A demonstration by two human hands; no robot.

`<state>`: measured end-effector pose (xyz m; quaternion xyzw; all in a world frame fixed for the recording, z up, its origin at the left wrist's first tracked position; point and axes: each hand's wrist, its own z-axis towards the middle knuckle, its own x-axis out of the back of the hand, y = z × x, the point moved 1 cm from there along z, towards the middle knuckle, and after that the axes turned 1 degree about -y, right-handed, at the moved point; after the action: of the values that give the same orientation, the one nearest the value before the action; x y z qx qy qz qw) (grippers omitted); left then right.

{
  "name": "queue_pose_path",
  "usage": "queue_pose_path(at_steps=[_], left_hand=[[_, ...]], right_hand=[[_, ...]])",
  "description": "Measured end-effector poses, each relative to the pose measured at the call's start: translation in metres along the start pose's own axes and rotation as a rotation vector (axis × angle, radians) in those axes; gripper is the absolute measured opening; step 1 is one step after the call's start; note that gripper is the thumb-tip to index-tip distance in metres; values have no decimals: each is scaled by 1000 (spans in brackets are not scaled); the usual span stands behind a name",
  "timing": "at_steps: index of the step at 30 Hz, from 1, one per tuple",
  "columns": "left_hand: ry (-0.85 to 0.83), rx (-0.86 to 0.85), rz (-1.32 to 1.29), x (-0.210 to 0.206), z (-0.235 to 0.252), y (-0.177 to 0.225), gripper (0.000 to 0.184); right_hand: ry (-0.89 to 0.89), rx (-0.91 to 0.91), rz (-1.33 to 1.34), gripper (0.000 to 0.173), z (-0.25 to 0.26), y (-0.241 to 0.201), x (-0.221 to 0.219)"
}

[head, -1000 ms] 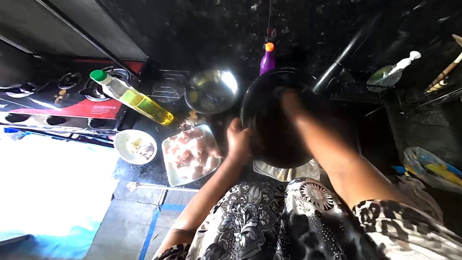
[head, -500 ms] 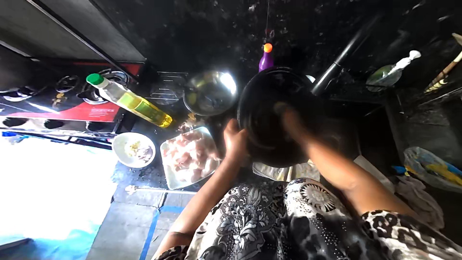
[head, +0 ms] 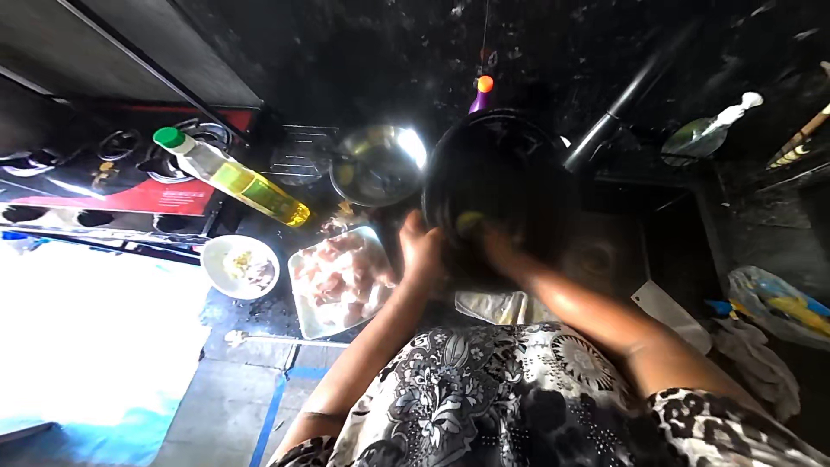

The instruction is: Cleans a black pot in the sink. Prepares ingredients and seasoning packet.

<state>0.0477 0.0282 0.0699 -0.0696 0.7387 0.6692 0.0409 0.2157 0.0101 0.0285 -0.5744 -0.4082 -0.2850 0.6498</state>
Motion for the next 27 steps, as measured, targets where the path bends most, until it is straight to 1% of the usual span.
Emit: queue_pose_path(at_steps=[1,2,3,4,6,7,9,11,12,13,15,17,18,20,22,23,24,25,27], left_hand=[[-20,13,13,-2,-2,0,34],[-40,13,26,-5,-5,-1,33],[-68,0,44,-8,-9,-1,33],[-101,-20,60,-8,-12,0,34],[-134,-71,90,-7,-15,3,34],[-135,-83,95,-6,-15,6,33],[-97,-101,59,-3,-13,12,30],[-60,-179,23,1,-3,15,30],[-38,-233,22,3,3,15,30],[-24,-267,37,5,8,16,30],[8,-274,66,7,17,17,30],[41,-207,93,6,19,13,27],[43,-161,89,5,19,9,23],[35,-76,98,1,20,0,10],[15,-8,175,-3,17,-6,29],[-2,9,206,-4,16,-7,35],[-16,22,217,-5,14,-7,35],[-40,37,213,-3,12,-7,31],[-66,57,193,2,15,-5,17]], right_hand=[[32,97,22,28,9,-8,-2],[76,146,43,27,22,-15,1],[107,132,66,29,36,-21,14],[153,80,76,32,49,-21,33],[231,-14,-74,32,70,3,71],[235,-58,-185,32,73,23,84],[162,-169,-355,34,64,55,92],[46,-320,-393,38,45,65,76],[-15,-375,-365,42,33,62,59],[-69,-393,-327,42,21,56,38],[-170,-290,-194,36,0,35,-1],[-350,-239,22,42,-3,-6,-15],[-324,-201,182,43,-3,-27,-14],[-87,-113,525,43,3,-58,-5],[191,51,693,42,21,-67,3],[282,120,711,44,35,-64,6],[348,172,664,46,47,-59,7],[392,219,576,46,55,-52,8],[452,366,351,35,62,-42,12]])
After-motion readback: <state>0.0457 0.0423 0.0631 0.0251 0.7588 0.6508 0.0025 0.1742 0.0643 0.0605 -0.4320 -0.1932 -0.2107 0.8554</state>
